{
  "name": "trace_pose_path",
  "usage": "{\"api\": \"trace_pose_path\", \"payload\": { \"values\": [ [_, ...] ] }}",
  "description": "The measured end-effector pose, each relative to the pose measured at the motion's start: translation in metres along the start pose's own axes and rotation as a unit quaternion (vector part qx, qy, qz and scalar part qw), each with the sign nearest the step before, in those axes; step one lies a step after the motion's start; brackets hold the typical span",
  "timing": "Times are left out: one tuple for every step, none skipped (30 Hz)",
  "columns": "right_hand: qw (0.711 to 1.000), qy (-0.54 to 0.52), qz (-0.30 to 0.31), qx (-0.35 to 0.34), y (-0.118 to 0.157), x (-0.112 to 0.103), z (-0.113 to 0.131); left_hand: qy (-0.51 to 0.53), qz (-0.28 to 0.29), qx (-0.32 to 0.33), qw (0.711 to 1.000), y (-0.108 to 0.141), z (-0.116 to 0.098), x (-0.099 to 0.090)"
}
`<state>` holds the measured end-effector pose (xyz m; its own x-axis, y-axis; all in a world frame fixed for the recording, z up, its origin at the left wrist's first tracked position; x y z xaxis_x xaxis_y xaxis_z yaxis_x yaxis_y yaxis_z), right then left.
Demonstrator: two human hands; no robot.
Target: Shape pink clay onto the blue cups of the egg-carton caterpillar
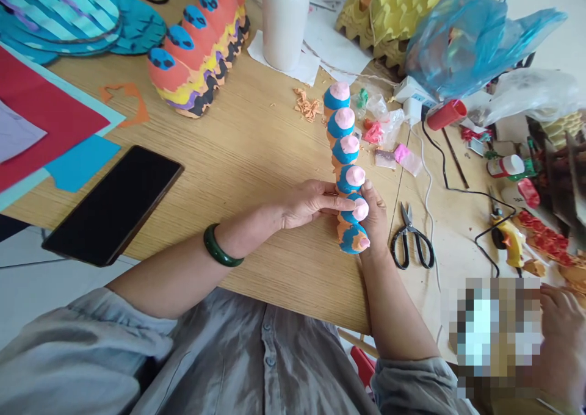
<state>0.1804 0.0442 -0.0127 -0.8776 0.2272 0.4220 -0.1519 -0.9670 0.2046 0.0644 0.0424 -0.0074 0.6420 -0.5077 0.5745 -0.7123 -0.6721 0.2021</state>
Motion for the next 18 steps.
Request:
{"api": "trace_pose_path", "payload": {
  "values": [
    [1.000,0.001,-0.002,0.004,0.0000,-0.0003,-0.0008,-0.003,-0.001,0.003,1.000,0.0007,-0.0011,0.0006],
    [1.000,0.000,-0.005,0.008,0.0003,-0.0004,-0.0017,-0.006,-0.004,0.004,1.000,0.0011,-0.0015,0.0008],
    [1.000,-0.001,-0.009,0.013,0.0006,-0.0005,-0.0025,-0.008,-0.007,0.001,1.000,0.0013,-0.0011,0.0005],
    [1.000,-0.004,-0.011,0.017,0.0011,-0.0003,-0.0033,-0.010,-0.010,-0.002,1.000,0.0013,-0.0001,-0.0001],
    [1.000,-0.007,-0.011,0.019,0.0015,0.0000,-0.0036,-0.015,-0.012,-0.004,1.000,0.0009,0.0011,-0.0008],
    [1.000,-0.008,-0.011,0.019,0.0017,0.0003,-0.0036,-0.020,-0.014,-0.002,1.000,0.0004,0.0018,-0.0014],
    [1.000,-0.007,-0.010,0.018,0.0017,0.0006,-0.0035,-0.025,-0.013,0.004,1.000,-0.0002,0.0022,-0.0018],
    [1.000,-0.006,-0.009,0.016,0.0015,0.0004,-0.0036,-0.030,-0.012,0.012,0.999,-0.0008,0.0021,-0.0018],
    [1.000,-0.004,-0.009,0.016,0.0010,-0.0002,-0.0039,-0.034,-0.010,0.021,0.999,-0.0012,0.0017,-0.0016],
    [1.000,-0.004,-0.011,0.014,0.0002,-0.0012,-0.0044,-0.038,-0.009,0.029,0.999,-0.0015,0.0013,-0.0013],
    [1.000,-0.007,-0.012,0.013,-0.0008,-0.0026,-0.0050,-0.041,-0.009,0.034,0.999,-0.0016,0.0012,-0.0011],
    [1.000,-0.010,-0.014,0.012,-0.0019,-0.0040,-0.0056,-0.046,-0.012,0.036,0.998,-0.0017,0.0011,-0.0011],
    [1.000,-0.015,-0.015,0.008,-0.0029,-0.0054,-0.0059,-0.052,-0.014,0.038,0.998,-0.0016,0.0010,-0.0012],
    [1.000,-0.015,-0.016,0.006,-0.0038,-0.0065,-0.0061,-0.056,-0.016,0.042,0.997,-0.0016,0.0005,-0.0016],
    [1.000,-0.012,-0.016,0.002,-0.0044,-0.0073,-0.0060,-0.058,-0.017,0.045,0.997,-0.0017,0.0001,-0.0019],
    [1.000,-0.006,-0.017,-0.001,-0.0048,-0.0080,-0.0056,-0.057,-0.013,0.049,0.997,-0.0019,-0.0004,-0.0018],
    [1.000,0.002,-0.018,-0.003,-0.0049,-0.0083,-0.0050,-0.053,-0.005,0.053,0.997,-0.0022,-0.0008,-0.0010],
    [1.000,0.007,-0.020,-0.006,-0.0047,-0.0084,-0.0041,-0.049,0.006,0.056,0.997,-0.0027,-0.0010,0.0003]
  ]
}}
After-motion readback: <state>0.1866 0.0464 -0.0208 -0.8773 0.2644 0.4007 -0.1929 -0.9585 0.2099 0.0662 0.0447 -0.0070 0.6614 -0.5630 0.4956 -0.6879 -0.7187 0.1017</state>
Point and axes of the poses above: each hand's wrist, its own y-axis away from the middle knuckle, its own x-axis out of the palm, z = x × y, the point moved 8 cm from there along -y, towards the middle knuckle, and after that the axes turned 13 degrees about -y, right-handed, at the moved point
